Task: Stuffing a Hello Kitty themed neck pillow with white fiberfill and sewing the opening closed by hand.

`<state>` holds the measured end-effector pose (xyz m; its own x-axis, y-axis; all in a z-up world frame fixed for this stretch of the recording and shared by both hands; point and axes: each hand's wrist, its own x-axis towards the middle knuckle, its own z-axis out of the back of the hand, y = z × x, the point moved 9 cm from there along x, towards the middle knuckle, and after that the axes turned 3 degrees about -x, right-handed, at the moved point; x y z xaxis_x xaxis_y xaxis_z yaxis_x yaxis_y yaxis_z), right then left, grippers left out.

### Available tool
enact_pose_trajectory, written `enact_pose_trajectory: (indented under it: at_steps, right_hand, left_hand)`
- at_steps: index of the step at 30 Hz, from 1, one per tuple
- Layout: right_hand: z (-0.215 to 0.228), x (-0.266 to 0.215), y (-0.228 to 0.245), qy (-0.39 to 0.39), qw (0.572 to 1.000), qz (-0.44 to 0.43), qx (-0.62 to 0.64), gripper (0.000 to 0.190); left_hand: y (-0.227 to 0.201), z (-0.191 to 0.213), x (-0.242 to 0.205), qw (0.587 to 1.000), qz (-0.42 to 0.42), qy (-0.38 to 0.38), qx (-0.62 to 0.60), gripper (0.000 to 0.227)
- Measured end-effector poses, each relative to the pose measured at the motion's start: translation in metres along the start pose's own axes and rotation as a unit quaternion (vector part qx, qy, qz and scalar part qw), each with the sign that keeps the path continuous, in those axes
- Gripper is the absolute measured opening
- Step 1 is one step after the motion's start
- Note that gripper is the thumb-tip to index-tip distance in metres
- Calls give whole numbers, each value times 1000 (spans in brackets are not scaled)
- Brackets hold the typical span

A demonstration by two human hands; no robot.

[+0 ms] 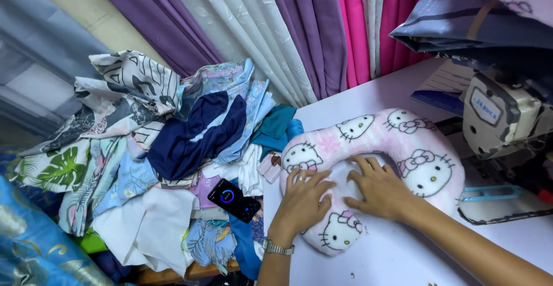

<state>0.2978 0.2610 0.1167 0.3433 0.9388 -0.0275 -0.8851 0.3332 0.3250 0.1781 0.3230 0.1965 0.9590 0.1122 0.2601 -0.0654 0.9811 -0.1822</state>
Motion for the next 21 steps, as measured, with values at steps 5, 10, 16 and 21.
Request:
enact_pose_trajectory:
  at_steps: [5,10,16,21]
  right_hand:
    - [-7,1,-5,-78,993,79,28,31]
    - [43,-16,-33,-329,894,-95,291,60]
    - [-5,11,23,-305,873,-34,379,27]
    - [-15,-6,44,-40,807,-91,583,22]
  left_hand:
    - [3,-6,-8,997,-21,6,-76,26]
    - [18,0,-18,969,1,-100,-225,23]
    - [25,-2,-23,964,15,-150,-218,28]
    - [30,5,-25,960,29,-189,-206,37]
